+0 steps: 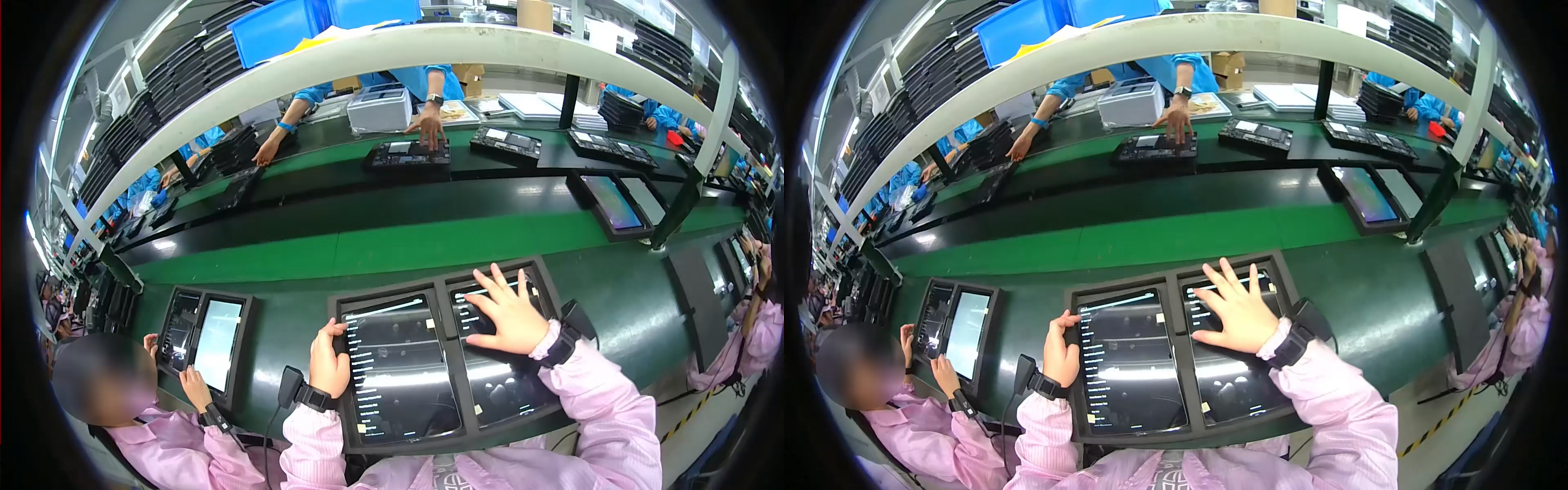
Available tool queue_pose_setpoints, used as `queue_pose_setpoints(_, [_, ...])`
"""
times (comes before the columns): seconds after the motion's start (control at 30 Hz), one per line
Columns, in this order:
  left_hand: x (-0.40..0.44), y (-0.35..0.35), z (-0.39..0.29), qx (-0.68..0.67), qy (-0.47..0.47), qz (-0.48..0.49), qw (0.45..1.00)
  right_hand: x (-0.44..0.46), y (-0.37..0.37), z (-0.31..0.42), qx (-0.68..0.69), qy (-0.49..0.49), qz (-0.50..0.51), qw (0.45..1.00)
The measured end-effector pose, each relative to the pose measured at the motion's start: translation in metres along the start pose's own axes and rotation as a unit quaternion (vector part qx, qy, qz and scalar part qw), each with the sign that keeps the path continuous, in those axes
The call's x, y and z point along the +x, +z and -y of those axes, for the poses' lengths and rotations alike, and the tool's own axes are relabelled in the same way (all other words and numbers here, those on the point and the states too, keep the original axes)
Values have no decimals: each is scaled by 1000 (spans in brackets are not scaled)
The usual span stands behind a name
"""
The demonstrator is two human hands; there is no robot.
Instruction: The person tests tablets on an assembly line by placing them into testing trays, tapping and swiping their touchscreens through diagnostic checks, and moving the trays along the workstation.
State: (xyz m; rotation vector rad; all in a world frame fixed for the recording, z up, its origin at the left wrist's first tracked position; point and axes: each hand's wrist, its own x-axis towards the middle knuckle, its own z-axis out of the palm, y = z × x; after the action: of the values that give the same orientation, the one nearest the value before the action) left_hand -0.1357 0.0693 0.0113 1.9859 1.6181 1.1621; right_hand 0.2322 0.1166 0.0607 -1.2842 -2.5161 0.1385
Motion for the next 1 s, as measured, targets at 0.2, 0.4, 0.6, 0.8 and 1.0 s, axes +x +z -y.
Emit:
queue_pose_setpoints(0.2, [1, 2, 2, 29, 13, 5, 999, -7, 8, -13, 8, 23, 29, 999])
queue_pose_setpoints(0.4, [-2, -4, -2, 84, 25, 31, 996, -9, 11, -12, 15, 13, 12, 1000])
queue_pose_setpoints(0.6, [-4, 3, 2, -22, -7, -20, 1000, -8, 12, -12, 11, 14, 21, 1000])
queue_pose_setpoints(0.8, [-2, 4, 6, -28, -9, -14, 999, -7, 12, -11, 9, 21, 36, 999])
queue_pose_setpoints(1.0, [-2, 5, 8, 13, -1, -1, 1000, -8, 15, -13, -1, 15, 38, 999])
